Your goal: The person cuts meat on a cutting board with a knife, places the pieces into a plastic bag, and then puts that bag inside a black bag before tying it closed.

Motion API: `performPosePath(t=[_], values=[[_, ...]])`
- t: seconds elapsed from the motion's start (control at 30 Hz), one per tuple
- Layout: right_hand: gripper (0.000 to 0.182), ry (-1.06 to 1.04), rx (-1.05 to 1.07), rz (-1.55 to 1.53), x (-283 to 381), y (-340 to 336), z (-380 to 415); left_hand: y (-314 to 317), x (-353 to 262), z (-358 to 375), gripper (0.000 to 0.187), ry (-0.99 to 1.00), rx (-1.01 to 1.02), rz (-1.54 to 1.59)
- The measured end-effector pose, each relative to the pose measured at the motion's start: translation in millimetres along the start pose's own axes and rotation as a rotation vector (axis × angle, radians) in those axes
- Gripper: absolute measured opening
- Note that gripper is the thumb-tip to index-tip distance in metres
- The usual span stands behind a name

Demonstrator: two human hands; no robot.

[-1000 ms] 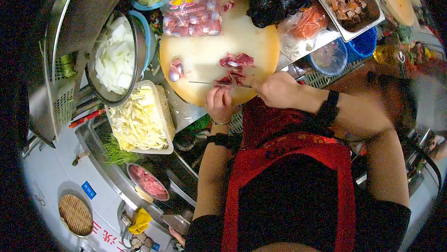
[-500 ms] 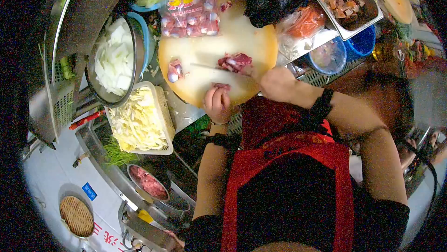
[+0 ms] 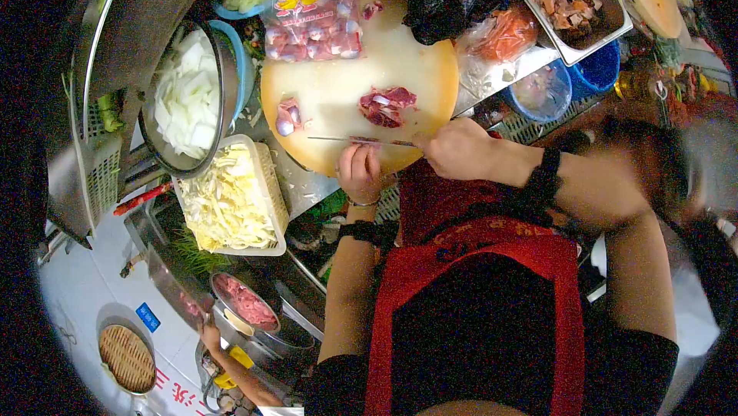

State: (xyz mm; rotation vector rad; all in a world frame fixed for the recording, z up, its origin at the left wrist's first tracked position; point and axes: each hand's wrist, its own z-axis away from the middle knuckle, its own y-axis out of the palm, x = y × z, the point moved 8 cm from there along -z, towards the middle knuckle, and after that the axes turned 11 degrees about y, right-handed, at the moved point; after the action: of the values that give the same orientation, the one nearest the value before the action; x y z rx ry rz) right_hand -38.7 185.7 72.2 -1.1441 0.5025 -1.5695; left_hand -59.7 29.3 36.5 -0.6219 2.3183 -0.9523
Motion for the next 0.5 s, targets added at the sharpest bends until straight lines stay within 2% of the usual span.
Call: performPosePath(t=[0.07, 0.13, 0.2, 0.27, 0.3, 0.37, 0.4, 0.47, 0.5], values=[[0.025, 0.017, 0.043, 0.024, 6, 7, -8, -1, -1, 0, 0.009, 0.002, -0.002, 0.007], [0.013, -0.107, -0.281, -0.059, 22, 1, -18, -1, 0, 0, 0.010, -0.001, -0.002, 0.011], [0.016, -0.097, -0.256, -0.092, 21, 6, -23, -1, 1, 0, 0.011, -0.001, -0.002, 0.012], [0.029, -0.017, -0.072, -0.075, 20, 0, -16, -1, 1, 2, 0.010, 0.018, -0.007, 0.038], [0.029, -0.020, -0.069, -0.075, 18, -4, -10, -1, 1, 2, 0.010, 0.014, -0.006, 0.035], [0.025, 0.106, 0.180, 0.072, 3, 14, -2, 2, 6, 4, 0.010, -0.057, 0.029, 0.094], [0.025, 0.101, 0.187, 0.074, 5, 18, -6, 2, 6, 3, 0.010, -0.065, 0.029, 0.091], [0.024, 0.066, 0.003, 0.056, 17, 20, -20, -4, -3, -4, 0.011, 0.002, -0.014, 0.070], [0.022, -0.018, -0.138, -0.035, 29, 13, -32, -3, -3, -5, 0.011, 0.006, -0.015, 0.072]])
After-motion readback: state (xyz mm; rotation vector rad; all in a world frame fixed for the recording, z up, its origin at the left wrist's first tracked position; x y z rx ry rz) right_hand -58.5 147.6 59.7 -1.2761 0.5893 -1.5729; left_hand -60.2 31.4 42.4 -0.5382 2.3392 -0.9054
